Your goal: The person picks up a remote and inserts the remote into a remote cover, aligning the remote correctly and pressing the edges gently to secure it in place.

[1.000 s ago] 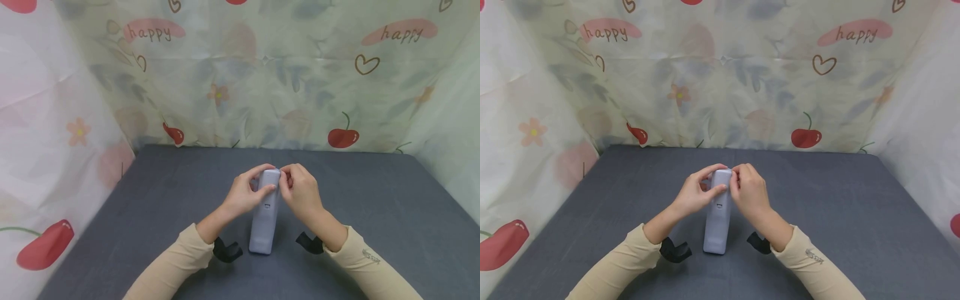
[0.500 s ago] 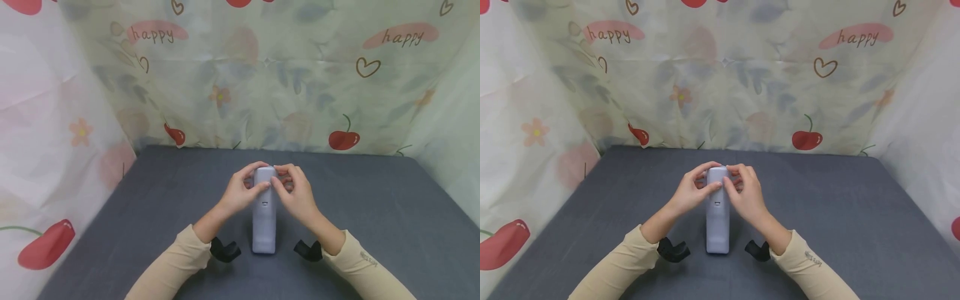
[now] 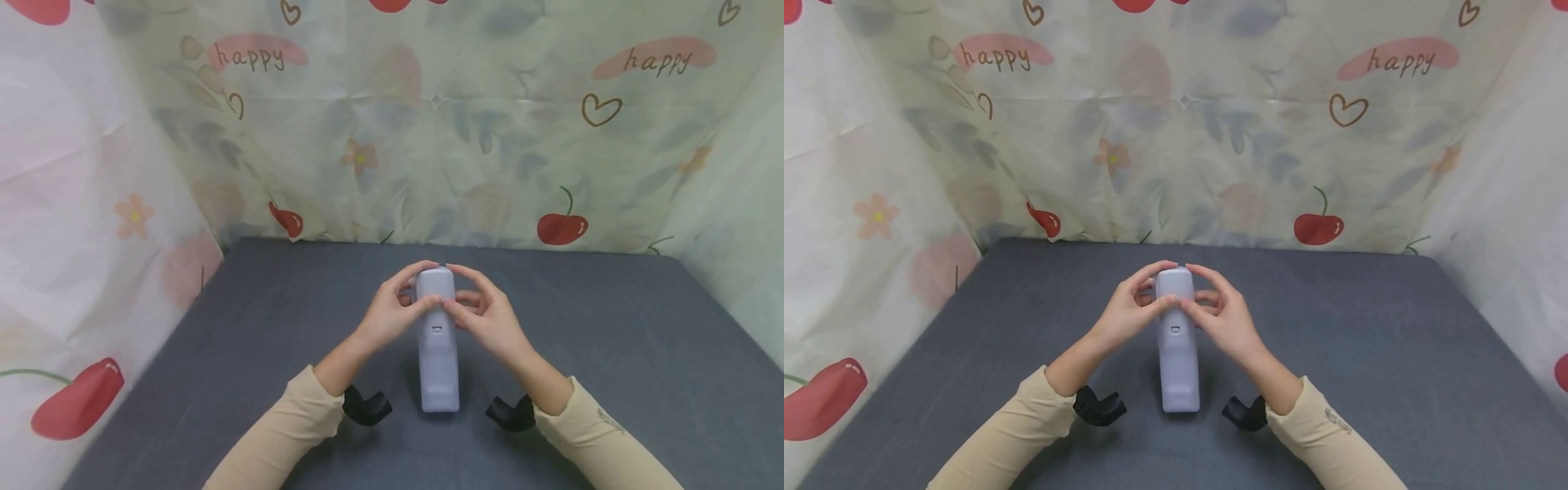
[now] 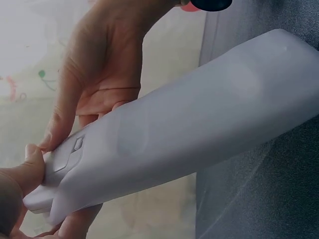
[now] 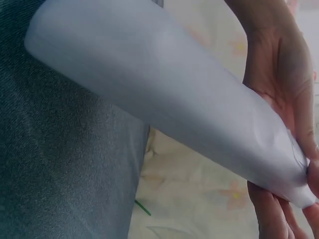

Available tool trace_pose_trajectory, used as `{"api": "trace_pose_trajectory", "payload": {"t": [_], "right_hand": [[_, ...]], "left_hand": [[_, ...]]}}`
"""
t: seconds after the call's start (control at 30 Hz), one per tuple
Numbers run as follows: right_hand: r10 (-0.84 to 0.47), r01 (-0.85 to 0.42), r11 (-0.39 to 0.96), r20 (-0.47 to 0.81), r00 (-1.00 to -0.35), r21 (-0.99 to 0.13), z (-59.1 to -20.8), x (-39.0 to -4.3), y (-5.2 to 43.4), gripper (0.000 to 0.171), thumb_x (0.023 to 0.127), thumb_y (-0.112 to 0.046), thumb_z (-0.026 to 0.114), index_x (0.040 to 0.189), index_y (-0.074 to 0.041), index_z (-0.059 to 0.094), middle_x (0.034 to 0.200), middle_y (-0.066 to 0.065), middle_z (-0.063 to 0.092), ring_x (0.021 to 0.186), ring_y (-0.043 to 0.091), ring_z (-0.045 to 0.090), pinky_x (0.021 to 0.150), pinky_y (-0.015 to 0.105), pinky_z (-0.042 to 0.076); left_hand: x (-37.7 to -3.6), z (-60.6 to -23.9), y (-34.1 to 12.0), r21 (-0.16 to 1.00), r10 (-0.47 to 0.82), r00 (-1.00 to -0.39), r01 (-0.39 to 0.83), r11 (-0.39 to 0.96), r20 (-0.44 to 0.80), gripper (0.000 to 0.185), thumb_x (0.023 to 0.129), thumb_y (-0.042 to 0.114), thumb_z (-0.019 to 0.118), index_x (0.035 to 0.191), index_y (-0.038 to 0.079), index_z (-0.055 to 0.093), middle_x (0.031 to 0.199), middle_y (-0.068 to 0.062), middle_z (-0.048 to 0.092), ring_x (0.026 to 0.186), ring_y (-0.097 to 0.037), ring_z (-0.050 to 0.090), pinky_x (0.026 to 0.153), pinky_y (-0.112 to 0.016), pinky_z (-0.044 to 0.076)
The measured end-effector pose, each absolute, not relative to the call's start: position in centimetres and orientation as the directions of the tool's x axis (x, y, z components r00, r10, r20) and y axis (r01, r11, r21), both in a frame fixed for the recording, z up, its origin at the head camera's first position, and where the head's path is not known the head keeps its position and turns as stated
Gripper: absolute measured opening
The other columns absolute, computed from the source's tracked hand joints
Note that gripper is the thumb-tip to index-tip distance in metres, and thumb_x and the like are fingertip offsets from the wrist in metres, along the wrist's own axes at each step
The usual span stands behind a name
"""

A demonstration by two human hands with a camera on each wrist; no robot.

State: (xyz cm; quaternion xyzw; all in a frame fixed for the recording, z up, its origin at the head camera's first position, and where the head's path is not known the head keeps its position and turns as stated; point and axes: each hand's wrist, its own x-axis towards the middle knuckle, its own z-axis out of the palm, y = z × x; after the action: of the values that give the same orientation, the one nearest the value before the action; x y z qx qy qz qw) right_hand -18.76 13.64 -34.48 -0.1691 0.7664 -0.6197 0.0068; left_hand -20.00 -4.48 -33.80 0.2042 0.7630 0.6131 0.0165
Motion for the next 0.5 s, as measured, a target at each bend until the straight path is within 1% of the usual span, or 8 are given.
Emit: {"api": "trace_pose_trajectory", "payload": {"t": [0.17, 0.23, 0.33, 0.37, 0.4, 0.47, 0.5], "right_hand": [[-0.282, -0.285, 0.178, 0.229, -0.932, -0.942, -34.7, -18.7, 13.9, 0.061, 0.086, -0.008, 0.066, 0.140, -0.013, 0.038, 0.119, 0.028, 0.058, 0.084, 0.004, 0.068, 0.072, 0.027, 0.056], [-0.272, -0.301, 0.166, 0.250, -0.929, -0.939, -34.7, -18.7, 13.9, 0.060, 0.085, -0.006, 0.066, 0.138, -0.010, 0.038, 0.118, 0.029, 0.058, 0.084, 0.003, 0.068, 0.071, 0.026, 0.056], [-0.252, -0.316, 0.146, 0.273, -0.928, -0.938, -34.6, -18.6, 14.1, 0.058, 0.085, -0.003, 0.066, 0.137, -0.007, 0.040, 0.117, 0.030, 0.058, 0.083, 0.002, 0.067, 0.071, 0.025, 0.055], [-0.246, -0.320, 0.142, 0.279, -0.928, -0.937, -34.6, -18.6, 14.1, 0.058, 0.085, -0.003, 0.066, 0.137, -0.007, 0.040, 0.117, 0.030, 0.058, 0.083, 0.002, 0.067, 0.071, 0.025, 0.055], [-0.243, -0.321, 0.140, 0.282, -0.928, -0.937, -34.5, -18.6, 14.2, 0.058, 0.085, -0.002, 0.066, 0.137, -0.007, 0.040, 0.117, 0.030, 0.058, 0.083, 0.002, 0.067, 0.071, 0.024, 0.055], [-0.240, -0.323, 0.141, 0.284, -0.928, -0.936, -34.4, -18.6, 14.3, 0.059, 0.085, -0.002, 0.065, 0.137, -0.006, 0.040, 0.117, 0.030, 0.058, 0.083, 0.002, 0.067, 0.071, 0.024, 0.055], [-0.241, -0.322, 0.142, 0.283, -0.928, -0.936, -34.3, -18.6, 14.4, 0.059, 0.085, -0.002, 0.065, 0.137, -0.006, 0.039, 0.117, 0.030, 0.057, 0.083, 0.002, 0.067, 0.071, 0.024, 0.055]], "left_hand": [[-19.8, -33.9, -4.5, 0.941, 0.348, -0.909, 0.298, 0.158, 0.229, 0.045, 0.092, 0.015, 0.060, 0.135, 0.017, 0.047, 0.121, -0.017, 0.057, 0.094, -0.027, 0.066, 0.074, -0.033, 0.054], [-19.8, -33.8, -4.5, 0.943, 0.353, -0.908, 0.296, 0.155, 0.227, 0.043, 0.094, 0.018, 0.056, 0.136, 0.020, 0.047, 0.123, -0.016, 0.057, 0.097, -0.028, 0.065, 0.074, -0.033, 0.054], [-19.8, -33.4, -4.8, 0.944, 0.297, -0.923, 0.298, 0.145, 0.245, 0.039, 0.097, 0.022, 0.051, 0.135, 0.020, 0.048, 0.125, -0.015, 0.056, 0.102, -0.029, 0.065, 0.078, -0.034, 0.054], [-19.8, -33.2, -4.9, 0.944, 0.261, -0.931, 0.299, 0.142, 0.255, 0.037, 0.097, 0.022, 0.051, 0.133, 0.018, 0.050, 0.124, -0.015, 0.056, 0.101, -0.030, 0.065, 0.078, -0.035, 0.055], [-19.8, -33.0, -5.1, 0.945, 0.220, -0.941, 0.293, 0.148, 0.258, 0.034, 0.096, 0.023, 0.052, 0.130, 0.017, 0.053, 0.121, -0.015, 0.058, 0.098, -0.030, 0.066, 0.075, -0.034, 0.055], [-19.9, -32.7, -5.4, 0.941, 0.153, -0.952, 0.289, 0.177, 0.264, 0.028, 0.094, 0.021, 0.056, 0.120, 0.011, 0.061, 0.111, -0.015, 0.063, 0.089, -0.028, 0.067, 0.071, -0.030, 0.055], [-19.9, -32.6, -5.6, 0.939, 0.140, -0.956, 0.283, 0.195, 0.259, 0.025, 0.093, 0.019, 0.057, 0.115, 0.009, 0.063, 0.107, -0.015, 0.065, 0.083, -0.026, 0.067, 0.068, -0.028, 0.055]]}}
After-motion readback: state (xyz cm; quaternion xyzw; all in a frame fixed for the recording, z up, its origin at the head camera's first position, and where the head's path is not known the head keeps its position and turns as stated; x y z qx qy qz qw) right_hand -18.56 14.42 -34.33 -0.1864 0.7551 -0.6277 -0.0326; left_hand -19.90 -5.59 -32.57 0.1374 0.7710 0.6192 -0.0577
